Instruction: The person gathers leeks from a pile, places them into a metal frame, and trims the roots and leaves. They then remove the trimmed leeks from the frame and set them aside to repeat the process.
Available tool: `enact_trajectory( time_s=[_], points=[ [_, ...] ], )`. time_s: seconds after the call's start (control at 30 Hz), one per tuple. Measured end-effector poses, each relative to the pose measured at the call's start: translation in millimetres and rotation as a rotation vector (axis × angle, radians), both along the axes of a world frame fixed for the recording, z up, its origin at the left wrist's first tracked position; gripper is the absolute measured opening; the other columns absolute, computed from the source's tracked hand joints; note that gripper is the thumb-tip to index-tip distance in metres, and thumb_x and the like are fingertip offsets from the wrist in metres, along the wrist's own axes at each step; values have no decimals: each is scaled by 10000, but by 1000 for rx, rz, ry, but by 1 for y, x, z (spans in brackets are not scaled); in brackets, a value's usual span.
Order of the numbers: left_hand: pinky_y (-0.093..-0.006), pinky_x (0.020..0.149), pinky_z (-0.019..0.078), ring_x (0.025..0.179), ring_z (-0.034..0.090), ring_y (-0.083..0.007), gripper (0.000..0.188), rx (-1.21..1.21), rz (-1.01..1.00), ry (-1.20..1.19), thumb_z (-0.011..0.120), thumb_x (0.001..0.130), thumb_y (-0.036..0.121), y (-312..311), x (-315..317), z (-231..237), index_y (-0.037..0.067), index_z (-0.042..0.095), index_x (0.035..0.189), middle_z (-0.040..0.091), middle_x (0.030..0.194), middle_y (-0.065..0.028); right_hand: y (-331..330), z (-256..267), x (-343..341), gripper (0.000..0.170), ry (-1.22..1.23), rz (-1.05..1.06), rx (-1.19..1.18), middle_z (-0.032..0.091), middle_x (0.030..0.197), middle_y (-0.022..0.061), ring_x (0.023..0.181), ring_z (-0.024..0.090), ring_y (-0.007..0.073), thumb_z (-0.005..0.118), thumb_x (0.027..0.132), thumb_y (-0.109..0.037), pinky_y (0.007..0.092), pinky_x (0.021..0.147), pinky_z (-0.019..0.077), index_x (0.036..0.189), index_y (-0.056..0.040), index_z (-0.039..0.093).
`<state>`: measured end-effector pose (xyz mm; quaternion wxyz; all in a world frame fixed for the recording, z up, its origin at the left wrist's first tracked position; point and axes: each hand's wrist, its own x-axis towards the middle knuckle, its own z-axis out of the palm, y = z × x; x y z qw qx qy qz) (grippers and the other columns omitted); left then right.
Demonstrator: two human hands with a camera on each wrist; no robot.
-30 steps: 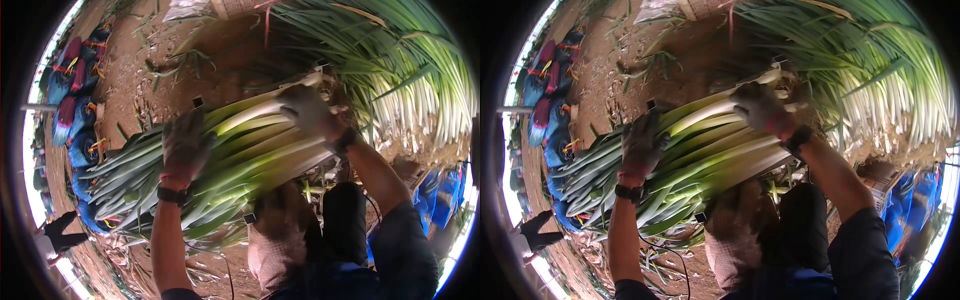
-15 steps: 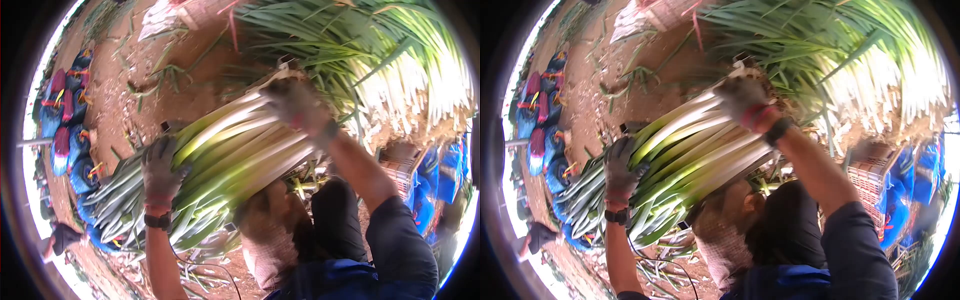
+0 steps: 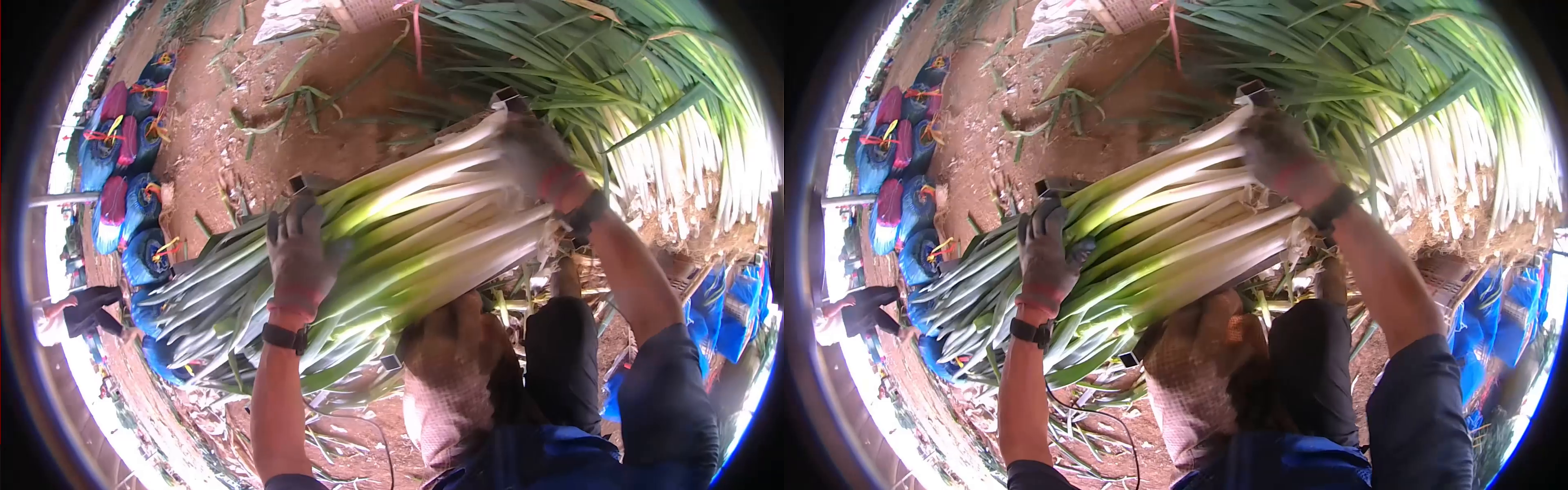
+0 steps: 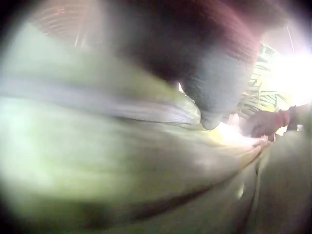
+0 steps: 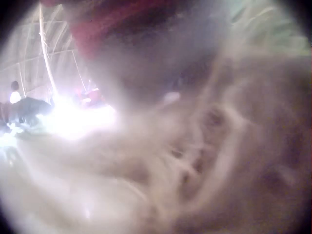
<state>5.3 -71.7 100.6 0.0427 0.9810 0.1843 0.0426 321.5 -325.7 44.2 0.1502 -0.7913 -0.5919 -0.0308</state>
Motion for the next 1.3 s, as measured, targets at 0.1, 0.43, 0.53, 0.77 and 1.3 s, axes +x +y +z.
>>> enact_trajectory(
  time_s=[0.1, 0.43, 0.53, 0.77, 1.3],
  points=[
    [-503, 1173, 266, 1342, 438, -342, 667, 68, -8, 36, 782, 799, 353, 0, 1, -8, 35, 505, 1317, 515, 1412, -162, 25, -1, -33, 81, 459, -3, 218, 685, 918, 107, 892, 643, 325, 644, 853, -164, 460, 800, 508, 914, -127, 684],
    [-565, 1141, 254, 1334, 409, -416, 841, 108, -44, -9, 740, 792, 352, 30, -16, -51, 1, 358, 1454, 458, 1439, -209, 42, -32, -29, 228, 523, -147, 234, 705, 904, 135, 909, 689, 336, 750, 757, -183, 432, 824, 547, 966, -96, 726],
    [-542, 1123, 292, 1321, 443, -387, 748, 112, -35, -26, 718, 845, 350, 25, -7, -42, -15, 411, 1422, 485, 1427, -204, 23, 19, -28, 234, 527, -162, -15, 681, 999, 156, 940, 655, 345, 691, 820, -232, 477, 810, 532, 999, -82, 691],
    [-552, 1147, 261, 1315, 402, -463, 820, -8, 3, -13, 799, 734, 193, 18, -12, -38, -3, 392, 1418, 471, 1391, -244, -202, 153, 83, 342, 188, -710, 100, 706, 1019, 157, 942, 667, 344, 642, 920, -317, 450, 841, 542, 1182, -103, 692],
    [-605, 1165, 288, 1433, 362, -378, 619, 25, -128, 123, 421, 1061, 380, 74, -62, -93, 79, 240, 1570, 353, 1574, -159, -465, 240, 236, 330, -746, -1216, -340, 675, 1018, 102, 961, 659, 303, 615, 874, -175, 480, 829, 503, 1197, -107, 605]
  ],
)
